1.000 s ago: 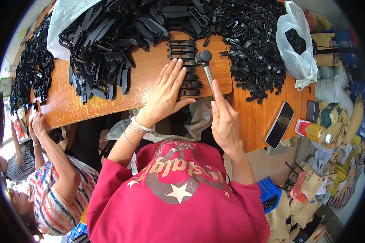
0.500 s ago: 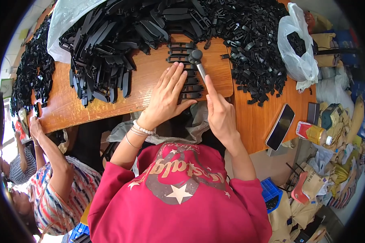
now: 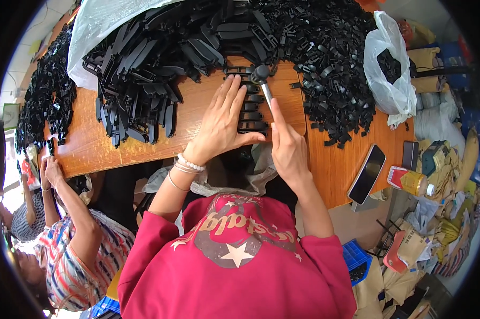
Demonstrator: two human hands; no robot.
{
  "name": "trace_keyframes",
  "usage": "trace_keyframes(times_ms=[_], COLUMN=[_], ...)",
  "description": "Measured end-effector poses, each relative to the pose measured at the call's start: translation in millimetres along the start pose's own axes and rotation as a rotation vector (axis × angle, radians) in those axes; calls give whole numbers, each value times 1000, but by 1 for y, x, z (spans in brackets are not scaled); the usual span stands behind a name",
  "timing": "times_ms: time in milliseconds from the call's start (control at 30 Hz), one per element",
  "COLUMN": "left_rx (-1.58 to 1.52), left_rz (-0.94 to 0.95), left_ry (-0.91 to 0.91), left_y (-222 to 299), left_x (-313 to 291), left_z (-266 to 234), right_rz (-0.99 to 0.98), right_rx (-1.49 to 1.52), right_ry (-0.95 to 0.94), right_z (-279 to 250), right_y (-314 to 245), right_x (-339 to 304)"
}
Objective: Assembling small black plastic components by hand and using a small hammer to secure parts together.
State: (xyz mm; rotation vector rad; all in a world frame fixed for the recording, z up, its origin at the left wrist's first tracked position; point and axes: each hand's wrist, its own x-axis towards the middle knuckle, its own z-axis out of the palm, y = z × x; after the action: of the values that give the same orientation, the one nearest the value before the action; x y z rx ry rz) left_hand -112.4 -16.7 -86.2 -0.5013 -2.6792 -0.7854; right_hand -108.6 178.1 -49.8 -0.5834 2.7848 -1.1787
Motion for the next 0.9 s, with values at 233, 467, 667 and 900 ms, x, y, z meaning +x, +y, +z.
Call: trace_keyframes(times_ms=[233, 467, 667, 900], left_rx=[-13, -9, 6, 18], left_rz=[-17, -2, 11, 13], left_ry=[-27, -22, -18, 2], left_y=[1, 1, 1, -10], left_x=[0, 3, 4, 23], left_z=[-2, -1, -5, 3], right_rz=[-76, 236, 246, -52], right_rx=[72, 319, 337, 53], right_ry=[72, 28, 213, 131], right_z=[2, -10, -49, -13], right_y=[5, -3, 4, 0], right_x=[18, 10, -23, 21])
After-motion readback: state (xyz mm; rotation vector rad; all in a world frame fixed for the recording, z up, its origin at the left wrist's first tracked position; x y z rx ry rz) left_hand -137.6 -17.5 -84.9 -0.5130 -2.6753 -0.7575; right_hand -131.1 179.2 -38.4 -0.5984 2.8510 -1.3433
